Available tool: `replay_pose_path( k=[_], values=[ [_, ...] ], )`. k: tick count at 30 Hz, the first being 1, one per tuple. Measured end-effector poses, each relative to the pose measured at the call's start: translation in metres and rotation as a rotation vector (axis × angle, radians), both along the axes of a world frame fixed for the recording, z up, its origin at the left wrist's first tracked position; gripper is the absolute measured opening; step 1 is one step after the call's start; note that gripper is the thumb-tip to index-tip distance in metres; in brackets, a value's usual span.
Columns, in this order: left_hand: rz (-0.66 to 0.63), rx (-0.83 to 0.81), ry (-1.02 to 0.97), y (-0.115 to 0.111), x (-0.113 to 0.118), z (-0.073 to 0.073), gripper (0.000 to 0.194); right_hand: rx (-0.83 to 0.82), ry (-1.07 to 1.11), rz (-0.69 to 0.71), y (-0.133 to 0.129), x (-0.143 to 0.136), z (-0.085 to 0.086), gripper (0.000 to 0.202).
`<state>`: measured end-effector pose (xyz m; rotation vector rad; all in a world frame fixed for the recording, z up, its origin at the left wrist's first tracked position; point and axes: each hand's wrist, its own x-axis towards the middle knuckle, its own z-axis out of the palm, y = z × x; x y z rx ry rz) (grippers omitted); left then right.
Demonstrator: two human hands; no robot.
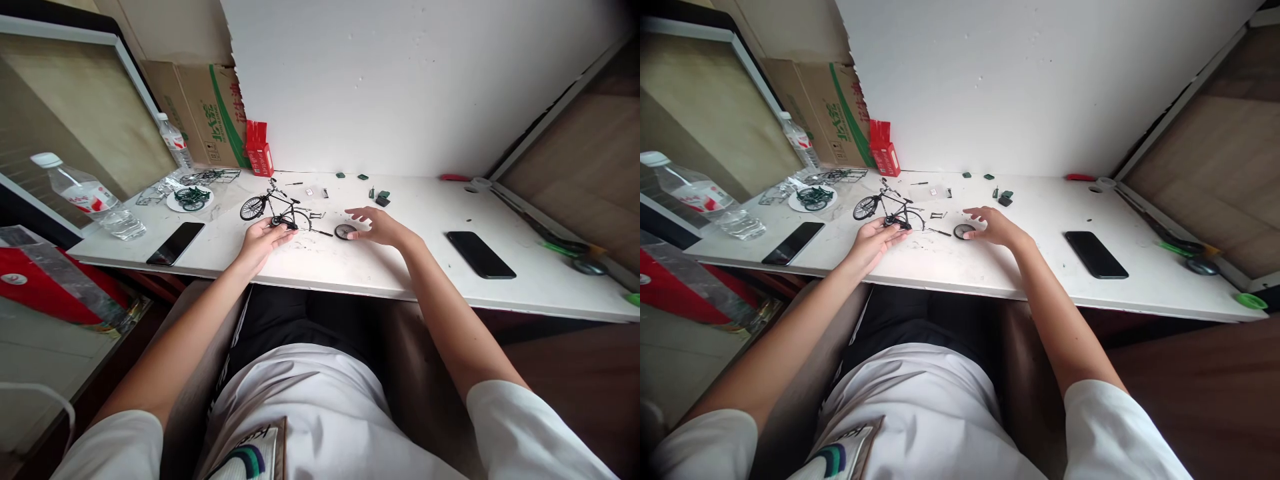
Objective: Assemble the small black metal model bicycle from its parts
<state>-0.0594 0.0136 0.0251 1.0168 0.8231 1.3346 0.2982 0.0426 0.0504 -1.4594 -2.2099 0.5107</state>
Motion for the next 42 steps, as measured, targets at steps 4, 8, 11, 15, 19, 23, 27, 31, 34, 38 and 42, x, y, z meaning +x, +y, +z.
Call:
replay_pose_path(
  k=[4,8,11,15,19,23,27,31,34,38,42],
  values=[
    [-0.037,-0.036,-0.033,0.004,0.000,-0.009,0.037,-0.044,-0.078,0.042,0.005,0.001,-0.004,0.067],
    [-0.046,-0.071,-0.030,0.006,0.000,-0.015,0.040,0.020,-0.143,0.046,0.005,-0.009,-0.004,0.047],
    [-0.035,-0.074,-0.058,0.006,0.001,-0.015,0.037,0.074,-0.189,-0.012,0.003,-0.015,-0.006,0.036],
    [-0.018,-0.073,-0.066,0.004,0.004,-0.012,0.035,0.175,-0.286,-0.103,0.000,-0.020,-0.008,0.026],
    [0.006,-0.061,-0.059,0.000,0.008,-0.010,0.037,0.252,-0.170,-0.091,-0.003,-0.027,-0.005,0.018],
    [0.021,-0.038,-0.051,-0.001,0.009,-0.010,0.043,0.245,0.135,0.052,-0.005,-0.037,-0.002,0.017],
    [0.043,-0.090,-0.034,-0.001,0.008,-0.011,0.045,0.219,0.195,0.118,-0.006,-0.049,-0.007,0.015],
    [0.073,-0.083,0.022,-0.003,0.009,-0.008,0.049,0.471,0.144,0.061,-0.015,-0.066,-0.008,0.022],
    [0.097,-0.064,0.066,-0.007,0.012,-0.004,0.051,0.736,0.071,0.068,-0.024,-0.081,-0.009,0.028],
    [0.134,-0.030,0.085,-0.010,0.016,-0.003,0.053,0.857,0.037,0.173,-0.033,-0.098,-0.016,0.030],
    [0.171,-0.011,0.129,-0.011,0.017,-0.002,0.056,0.784,-0.042,0.289,-0.041,-0.112,-0.026,0.039]
  ],
)
